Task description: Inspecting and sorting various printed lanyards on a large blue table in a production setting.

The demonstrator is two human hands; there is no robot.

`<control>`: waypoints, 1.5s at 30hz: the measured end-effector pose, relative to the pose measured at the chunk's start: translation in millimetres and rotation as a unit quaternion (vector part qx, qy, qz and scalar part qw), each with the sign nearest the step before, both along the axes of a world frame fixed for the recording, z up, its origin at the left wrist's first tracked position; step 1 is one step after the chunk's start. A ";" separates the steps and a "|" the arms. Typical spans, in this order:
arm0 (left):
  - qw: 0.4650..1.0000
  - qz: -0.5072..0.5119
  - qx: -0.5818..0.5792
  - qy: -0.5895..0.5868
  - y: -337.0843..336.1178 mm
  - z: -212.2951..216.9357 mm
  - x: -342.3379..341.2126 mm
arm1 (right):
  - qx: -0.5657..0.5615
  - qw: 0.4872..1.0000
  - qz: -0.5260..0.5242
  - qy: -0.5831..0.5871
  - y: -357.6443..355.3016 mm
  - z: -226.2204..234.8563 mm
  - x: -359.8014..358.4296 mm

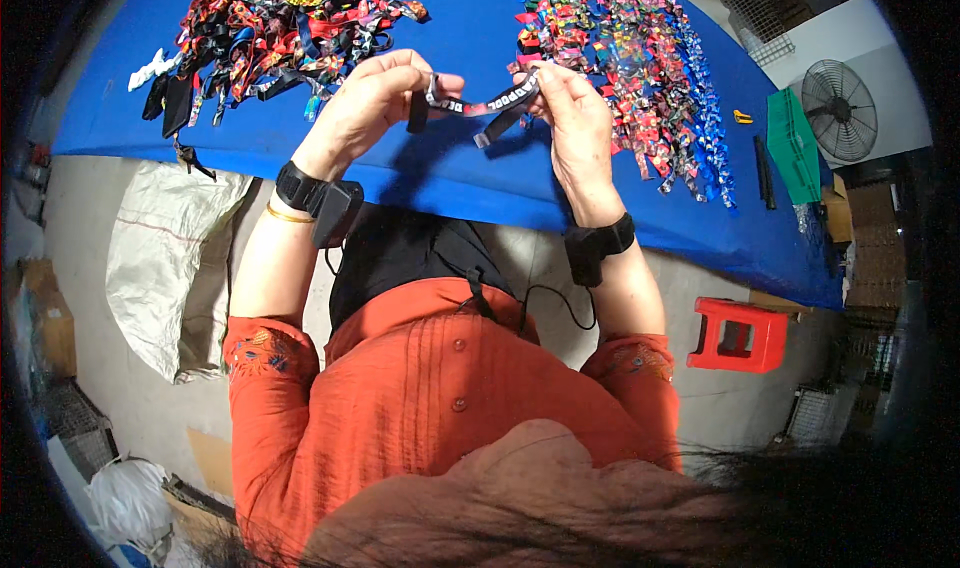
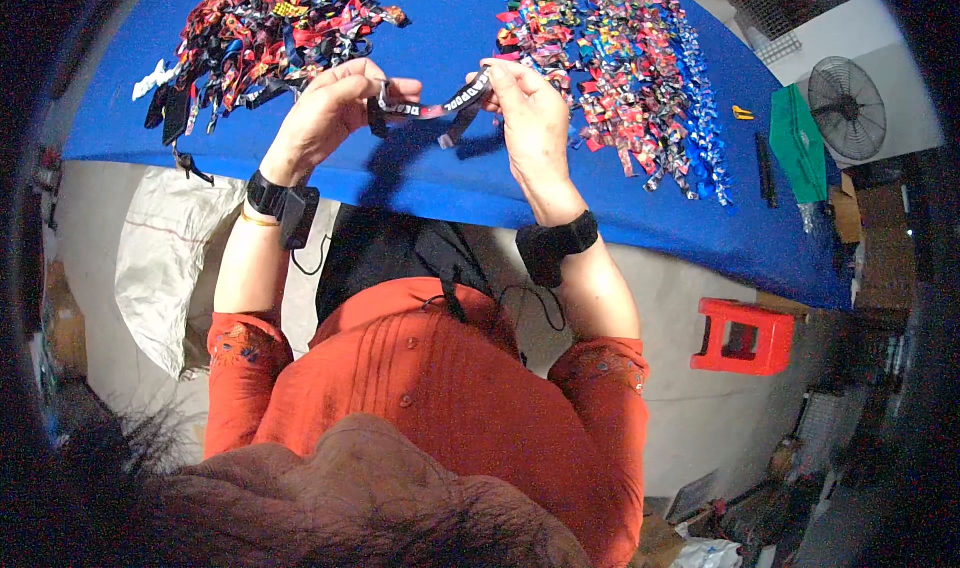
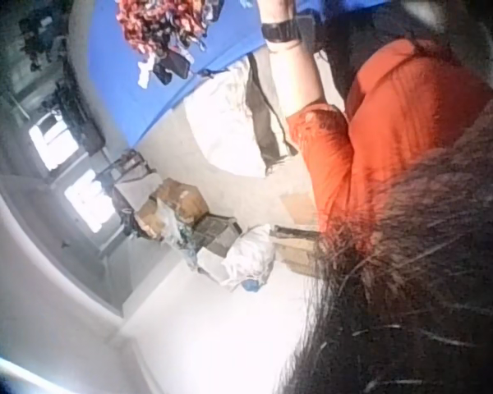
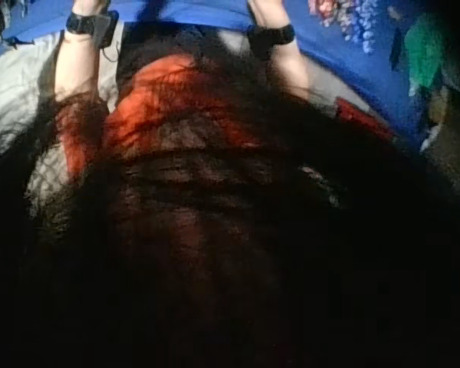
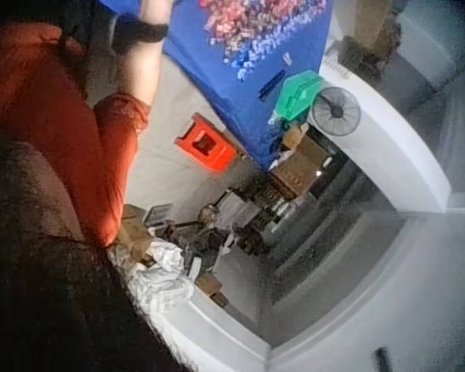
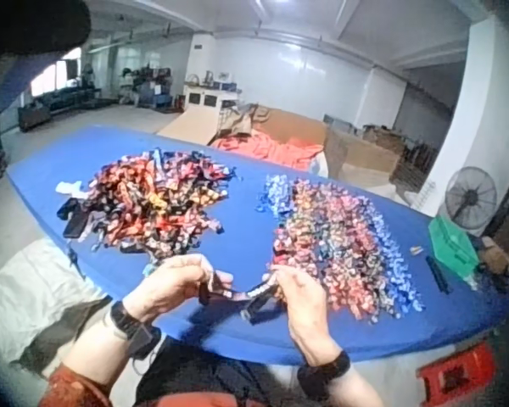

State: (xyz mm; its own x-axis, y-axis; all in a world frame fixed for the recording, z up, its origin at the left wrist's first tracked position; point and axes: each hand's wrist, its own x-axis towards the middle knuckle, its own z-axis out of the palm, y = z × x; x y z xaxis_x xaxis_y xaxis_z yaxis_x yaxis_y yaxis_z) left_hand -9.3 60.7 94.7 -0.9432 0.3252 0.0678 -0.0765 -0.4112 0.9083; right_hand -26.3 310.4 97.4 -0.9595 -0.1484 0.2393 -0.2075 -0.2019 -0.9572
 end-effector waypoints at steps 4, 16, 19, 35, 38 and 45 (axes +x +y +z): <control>0.994 -0.055 0.022 -0.087 0.0 -7.2 2.8 | -0.014 1.000 -0.014 0.005 -3.3 1.3 -1.6; 0.972 -0.177 0.156 0.007 1.4 12.3 8.9 | -0.059 0.997 0.003 -0.057 -0.2 -14.1 -6.6; 0.982 -0.158 0.102 -0.007 0.5 9.9 0.4 | -0.035 0.995 0.034 -0.082 -2.7 -13.1 -2.5; 0.989 0.029 -0.143 0.035 13.1 1.9 -9.1 | -0.010 0.993 0.094 -0.073 -12.3 -4.4 2.1; 0.984 0.032 -0.171 0.049 15.8 2.7 -10.3 | 0.018 0.992 0.101 -0.069 -13.4 0.2 2.3; 0.983 0.033 -0.175 0.056 14.0 -0.1 -16.9 | 0.057 0.992 0.097 -0.054 -17.9 1.4 -9.0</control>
